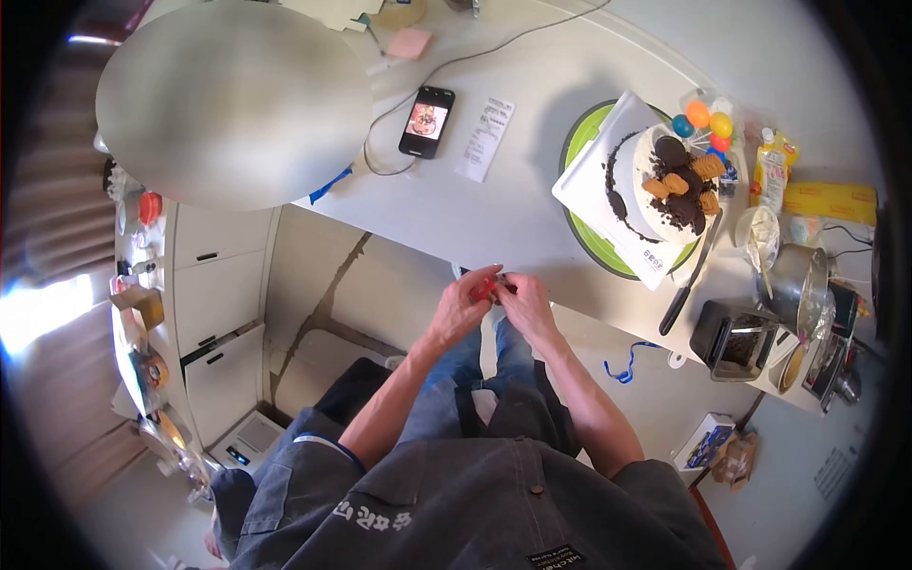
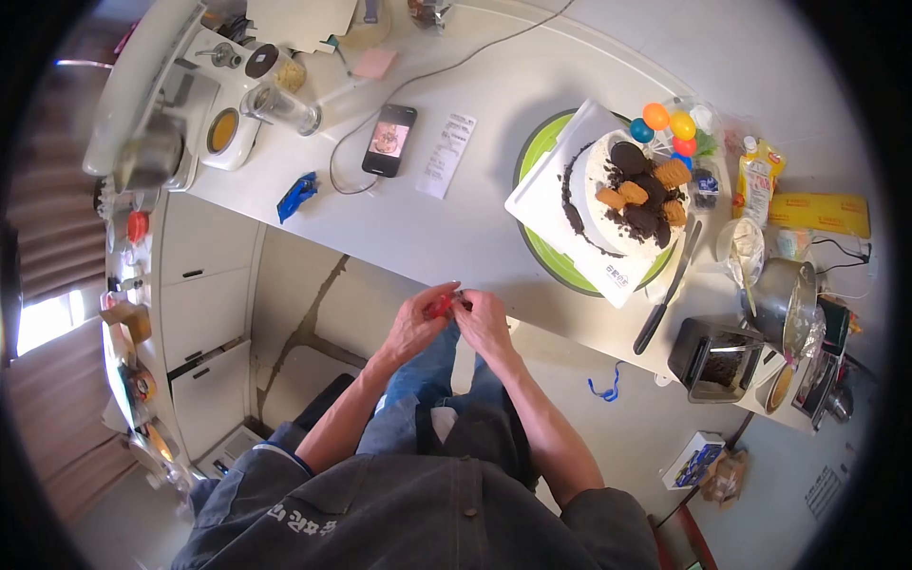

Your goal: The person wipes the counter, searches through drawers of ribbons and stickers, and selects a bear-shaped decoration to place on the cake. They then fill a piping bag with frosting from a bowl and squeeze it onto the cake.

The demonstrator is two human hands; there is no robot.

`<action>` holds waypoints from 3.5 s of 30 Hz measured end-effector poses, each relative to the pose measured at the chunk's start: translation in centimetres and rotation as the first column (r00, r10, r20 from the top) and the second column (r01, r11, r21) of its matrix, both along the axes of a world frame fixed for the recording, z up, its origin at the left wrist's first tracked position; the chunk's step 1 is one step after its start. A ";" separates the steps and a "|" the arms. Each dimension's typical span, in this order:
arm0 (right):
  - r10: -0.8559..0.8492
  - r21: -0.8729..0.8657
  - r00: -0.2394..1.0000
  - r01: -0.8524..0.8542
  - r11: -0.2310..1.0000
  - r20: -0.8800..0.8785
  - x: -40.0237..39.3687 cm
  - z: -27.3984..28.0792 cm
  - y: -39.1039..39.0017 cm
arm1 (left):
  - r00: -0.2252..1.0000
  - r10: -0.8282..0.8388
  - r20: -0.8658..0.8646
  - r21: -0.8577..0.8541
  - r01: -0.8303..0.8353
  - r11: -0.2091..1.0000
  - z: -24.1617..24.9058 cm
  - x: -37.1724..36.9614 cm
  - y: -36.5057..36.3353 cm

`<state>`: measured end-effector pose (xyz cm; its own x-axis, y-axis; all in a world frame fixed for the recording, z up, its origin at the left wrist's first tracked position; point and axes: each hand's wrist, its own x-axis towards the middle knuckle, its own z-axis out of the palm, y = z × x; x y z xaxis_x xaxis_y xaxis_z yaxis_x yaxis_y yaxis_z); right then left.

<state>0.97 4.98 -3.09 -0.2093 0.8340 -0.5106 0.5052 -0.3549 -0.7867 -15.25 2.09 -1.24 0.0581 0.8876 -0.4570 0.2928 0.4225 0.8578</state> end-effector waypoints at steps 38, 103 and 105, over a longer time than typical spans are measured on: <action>-0.439 -0.198 0.880 0.405 0.893 -0.183 -7.6 9.4 3.1 | 0.947 -0.321 0.026 0.095 0.318 0.943 5.0 -8.7 8.2; -0.636 0.654 0.770 0.507 0.561 -0.051 14.2 8.1 3.2 | 0.800 0.150 0.581 -0.340 0.072 0.938 2.6 10.1 9.1; -0.620 0.651 0.784 0.485 0.584 -0.028 15.0 7.9 3.4 | 0.788 0.164 0.593 -0.343 0.064 0.937 2.6 10.6 8.7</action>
